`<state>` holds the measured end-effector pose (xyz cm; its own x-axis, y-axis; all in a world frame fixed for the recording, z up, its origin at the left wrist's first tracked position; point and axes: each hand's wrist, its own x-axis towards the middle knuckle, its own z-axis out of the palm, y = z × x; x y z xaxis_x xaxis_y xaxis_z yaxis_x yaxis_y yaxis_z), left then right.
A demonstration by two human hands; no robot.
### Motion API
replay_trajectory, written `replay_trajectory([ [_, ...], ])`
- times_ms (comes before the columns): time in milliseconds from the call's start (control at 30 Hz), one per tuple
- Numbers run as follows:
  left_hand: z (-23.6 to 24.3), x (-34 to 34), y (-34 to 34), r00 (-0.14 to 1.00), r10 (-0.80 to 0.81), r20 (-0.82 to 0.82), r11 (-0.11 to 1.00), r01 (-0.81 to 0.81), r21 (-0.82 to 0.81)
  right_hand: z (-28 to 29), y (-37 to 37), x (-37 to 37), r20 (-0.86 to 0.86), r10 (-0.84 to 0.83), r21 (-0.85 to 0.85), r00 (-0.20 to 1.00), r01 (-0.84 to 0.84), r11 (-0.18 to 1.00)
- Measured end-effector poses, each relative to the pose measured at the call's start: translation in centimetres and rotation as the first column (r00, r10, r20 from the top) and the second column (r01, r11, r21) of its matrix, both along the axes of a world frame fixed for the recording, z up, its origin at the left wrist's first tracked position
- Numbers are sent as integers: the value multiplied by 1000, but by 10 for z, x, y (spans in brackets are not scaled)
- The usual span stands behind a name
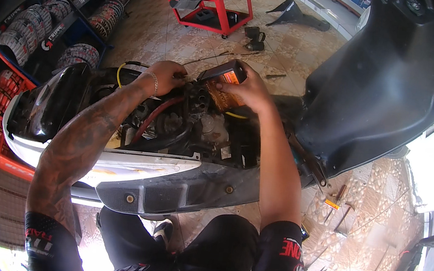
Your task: The person works on a scooter's internal components, handling wires and a battery pack. They connect and adjust wiring near the engine area, then move to the front to manipulate the handlebar and dashboard controls.
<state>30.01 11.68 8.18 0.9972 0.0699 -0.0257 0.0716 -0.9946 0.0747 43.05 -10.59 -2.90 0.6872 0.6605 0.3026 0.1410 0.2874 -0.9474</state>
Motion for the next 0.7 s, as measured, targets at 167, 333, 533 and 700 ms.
replay_trajectory([
  [167,-2,2,-1,999,-36,-2,996,36,85,0,1,2,-4,25,5,1000,-25,1000],
  [333,0,3,-5,998,-54,-21,983,57,172,0,0,2,21,-25,-40,999,26,999],
  [533,6,3,-9,996,-62,-65,976,74,205,2,0,0,-5,1,-57,1000,-1,998],
  [700,7,5,-8,992,-89,-94,948,113,298,4,-1,0,-4,1,-73,1000,-1,997],
])
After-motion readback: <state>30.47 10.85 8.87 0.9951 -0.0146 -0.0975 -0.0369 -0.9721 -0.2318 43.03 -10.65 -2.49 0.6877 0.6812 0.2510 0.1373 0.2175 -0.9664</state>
